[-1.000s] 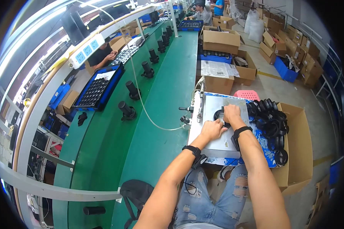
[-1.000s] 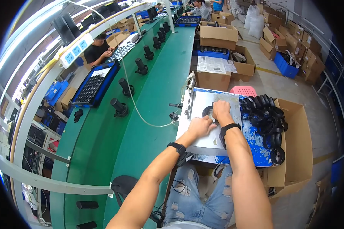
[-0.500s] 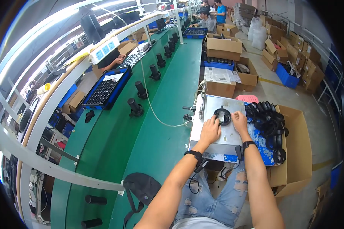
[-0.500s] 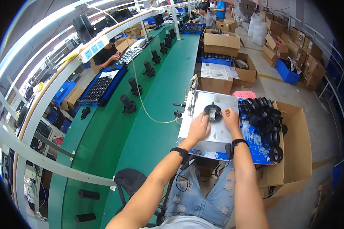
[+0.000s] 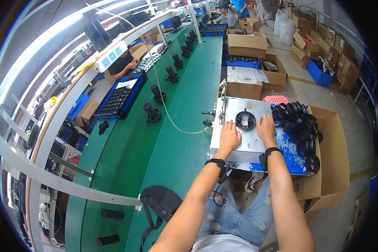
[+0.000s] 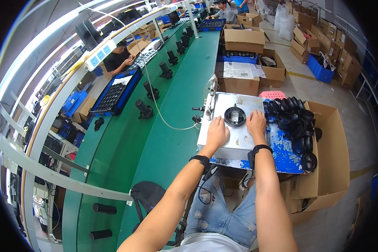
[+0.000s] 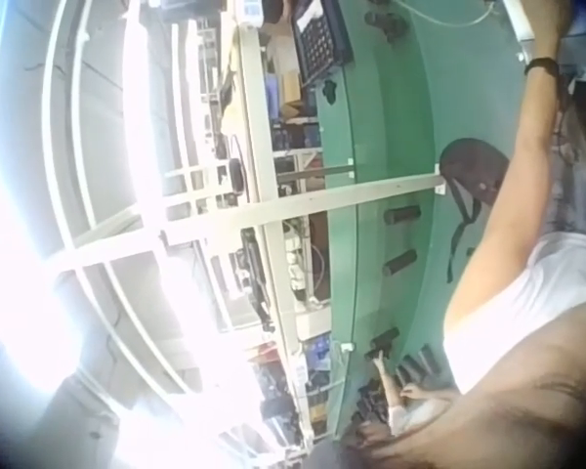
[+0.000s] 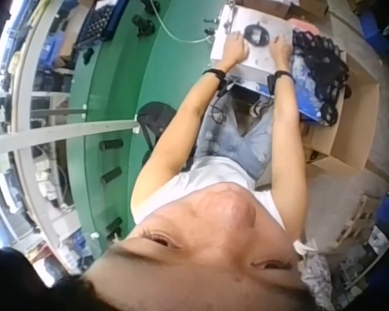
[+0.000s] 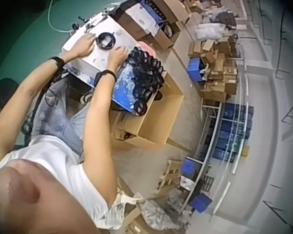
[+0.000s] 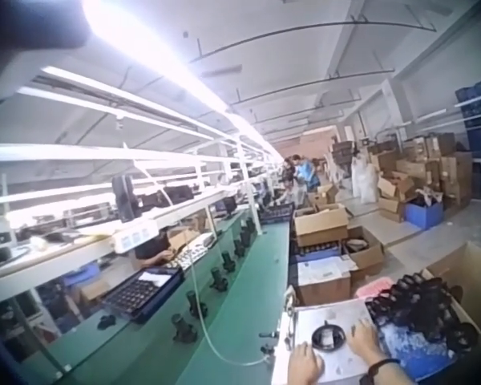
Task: Assembling optical components using a manual press tool on an assembly line.
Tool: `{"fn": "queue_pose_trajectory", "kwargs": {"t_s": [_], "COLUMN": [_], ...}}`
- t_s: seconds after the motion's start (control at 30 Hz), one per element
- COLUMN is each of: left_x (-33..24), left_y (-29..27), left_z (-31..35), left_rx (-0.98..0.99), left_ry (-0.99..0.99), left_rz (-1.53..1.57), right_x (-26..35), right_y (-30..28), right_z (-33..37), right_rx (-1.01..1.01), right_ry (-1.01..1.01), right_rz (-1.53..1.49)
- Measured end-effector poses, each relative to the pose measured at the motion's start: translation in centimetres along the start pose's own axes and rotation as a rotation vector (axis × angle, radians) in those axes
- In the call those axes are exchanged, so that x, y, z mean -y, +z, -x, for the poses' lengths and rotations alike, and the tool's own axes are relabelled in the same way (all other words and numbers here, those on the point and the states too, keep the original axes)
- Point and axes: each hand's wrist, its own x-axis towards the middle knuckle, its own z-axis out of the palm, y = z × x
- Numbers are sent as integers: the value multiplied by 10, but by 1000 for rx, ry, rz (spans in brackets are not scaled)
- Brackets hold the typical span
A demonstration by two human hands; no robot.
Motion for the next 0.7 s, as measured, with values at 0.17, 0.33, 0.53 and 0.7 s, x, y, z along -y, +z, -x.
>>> {"fn": "queue_pose_trajectory", "kwargs": {"t_s": [0.17, 0.33, 0.53, 0.7], "left_x": [-1, -1, 2, 0], "left_y": [1, 2, 1, 1], "left_z": [-1, -2, -1, -2], "left_rx": [0, -14, -5, 1], "left_ry": [-4, 2, -4, -4], "left_rz": [-4, 3, -5, -4], "right_x": [-3, -5, -2, -3], "right_y": [0, 0, 1, 0], "right_z": [-2, -3, -3, -2], "right_rx": [108, 147, 139, 129], "right_ry": [77, 109, 95, 96], "right_rz": [-43, -52, -53, -52]}}
